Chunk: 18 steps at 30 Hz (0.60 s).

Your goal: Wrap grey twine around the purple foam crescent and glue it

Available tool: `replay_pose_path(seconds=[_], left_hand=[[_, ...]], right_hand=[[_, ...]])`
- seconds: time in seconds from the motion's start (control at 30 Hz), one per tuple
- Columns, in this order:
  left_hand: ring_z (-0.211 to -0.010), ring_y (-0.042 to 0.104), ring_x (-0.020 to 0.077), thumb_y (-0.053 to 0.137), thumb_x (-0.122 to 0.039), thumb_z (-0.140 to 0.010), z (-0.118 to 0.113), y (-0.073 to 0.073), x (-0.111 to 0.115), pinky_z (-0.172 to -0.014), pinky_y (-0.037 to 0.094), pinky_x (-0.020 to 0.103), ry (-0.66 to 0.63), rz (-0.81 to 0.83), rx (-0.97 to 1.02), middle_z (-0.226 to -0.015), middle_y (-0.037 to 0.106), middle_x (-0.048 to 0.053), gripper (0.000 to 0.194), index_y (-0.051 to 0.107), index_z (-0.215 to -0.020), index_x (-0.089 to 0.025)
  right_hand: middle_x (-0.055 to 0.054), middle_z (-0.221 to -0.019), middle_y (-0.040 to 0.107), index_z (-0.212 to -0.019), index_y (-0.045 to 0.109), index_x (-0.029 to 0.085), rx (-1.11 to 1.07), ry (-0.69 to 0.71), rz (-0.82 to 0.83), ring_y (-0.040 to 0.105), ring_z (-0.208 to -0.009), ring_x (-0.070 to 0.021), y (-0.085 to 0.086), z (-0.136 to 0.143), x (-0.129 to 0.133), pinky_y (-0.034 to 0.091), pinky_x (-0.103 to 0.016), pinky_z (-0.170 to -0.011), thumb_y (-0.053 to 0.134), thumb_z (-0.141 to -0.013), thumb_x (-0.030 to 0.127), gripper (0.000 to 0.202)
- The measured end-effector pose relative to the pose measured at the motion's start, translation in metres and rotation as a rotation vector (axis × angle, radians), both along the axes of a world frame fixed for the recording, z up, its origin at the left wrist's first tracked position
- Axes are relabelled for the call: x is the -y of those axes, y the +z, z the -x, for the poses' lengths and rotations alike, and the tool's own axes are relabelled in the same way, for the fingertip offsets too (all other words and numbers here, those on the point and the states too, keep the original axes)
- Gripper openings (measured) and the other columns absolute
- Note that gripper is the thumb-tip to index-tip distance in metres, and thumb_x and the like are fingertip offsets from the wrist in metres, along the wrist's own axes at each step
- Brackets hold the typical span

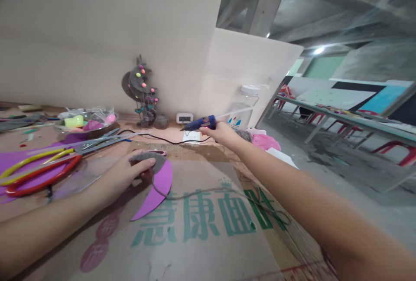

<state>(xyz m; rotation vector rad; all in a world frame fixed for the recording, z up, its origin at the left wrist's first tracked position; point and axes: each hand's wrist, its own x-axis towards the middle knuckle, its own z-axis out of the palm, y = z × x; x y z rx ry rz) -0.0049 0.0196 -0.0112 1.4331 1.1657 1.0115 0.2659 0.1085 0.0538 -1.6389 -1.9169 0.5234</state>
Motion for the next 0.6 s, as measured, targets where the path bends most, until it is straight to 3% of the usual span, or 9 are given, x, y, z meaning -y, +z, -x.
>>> replay_pose_path(seconds=[0.17, 0.3, 0.47, 0.6], left_hand=[[-0.051, 0.049, 0.0116, 0.057, -0.041, -0.075, -0.001, 0.001, 0.000, -0.045, 0.032, 0.021, 0.011, -0.036, -0.027, -0.061, 0.057, -0.003, 0.029, 0.061, -0.093, -0.018], [-0.053, 0.052, 0.0132, 0.059, -0.043, -0.074, -0.001, 0.000, -0.001, -0.048, 0.035, 0.022, 0.019, -0.056, -0.041, -0.060, 0.059, -0.003, 0.031, 0.061, -0.091, -0.018], [-0.053, 0.052, 0.0120, 0.057, -0.041, -0.076, 0.001, -0.001, -0.001, -0.047, 0.033, 0.021, -0.013, -0.053, -0.049, -0.060, 0.059, -0.004, 0.027, 0.059, -0.093, -0.020], [-0.055, 0.054, 0.0130, 0.057, -0.042, -0.076, 0.001, -0.001, -0.001, -0.048, 0.035, 0.021, -0.019, -0.070, -0.051, -0.063, 0.060, -0.002, 0.027, 0.060, -0.091, -0.019]], right_hand=[[-0.009, -0.093, 0.069, -0.089, 0.066, 0.013, -0.072, 0.030, 0.056, 0.062, -0.075, -0.0138, -0.033, 0.000, -0.042, 0.046, -0.017, -0.056, 0.047, -0.087, 0.043, 0.036], [-0.011, -0.093, 0.070, -0.097, 0.063, 0.013, -0.131, 0.065, 0.129, 0.063, -0.066, -0.0140, -0.052, 0.020, -0.057, 0.049, -0.020, -0.052, 0.042, -0.089, 0.047, 0.040], [-0.009, -0.092, 0.069, -0.101, 0.061, 0.015, -0.160, 0.100, 0.106, 0.063, -0.069, -0.0148, -0.055, 0.048, -0.066, 0.050, -0.020, -0.056, 0.045, -0.087, 0.052, 0.043], [-0.009, -0.088, 0.067, -0.104, 0.058, 0.015, -0.146, 0.092, 0.070, 0.062, -0.067, -0.0136, -0.049, 0.047, -0.067, 0.048, -0.019, -0.054, 0.048, -0.086, 0.051, 0.042]])
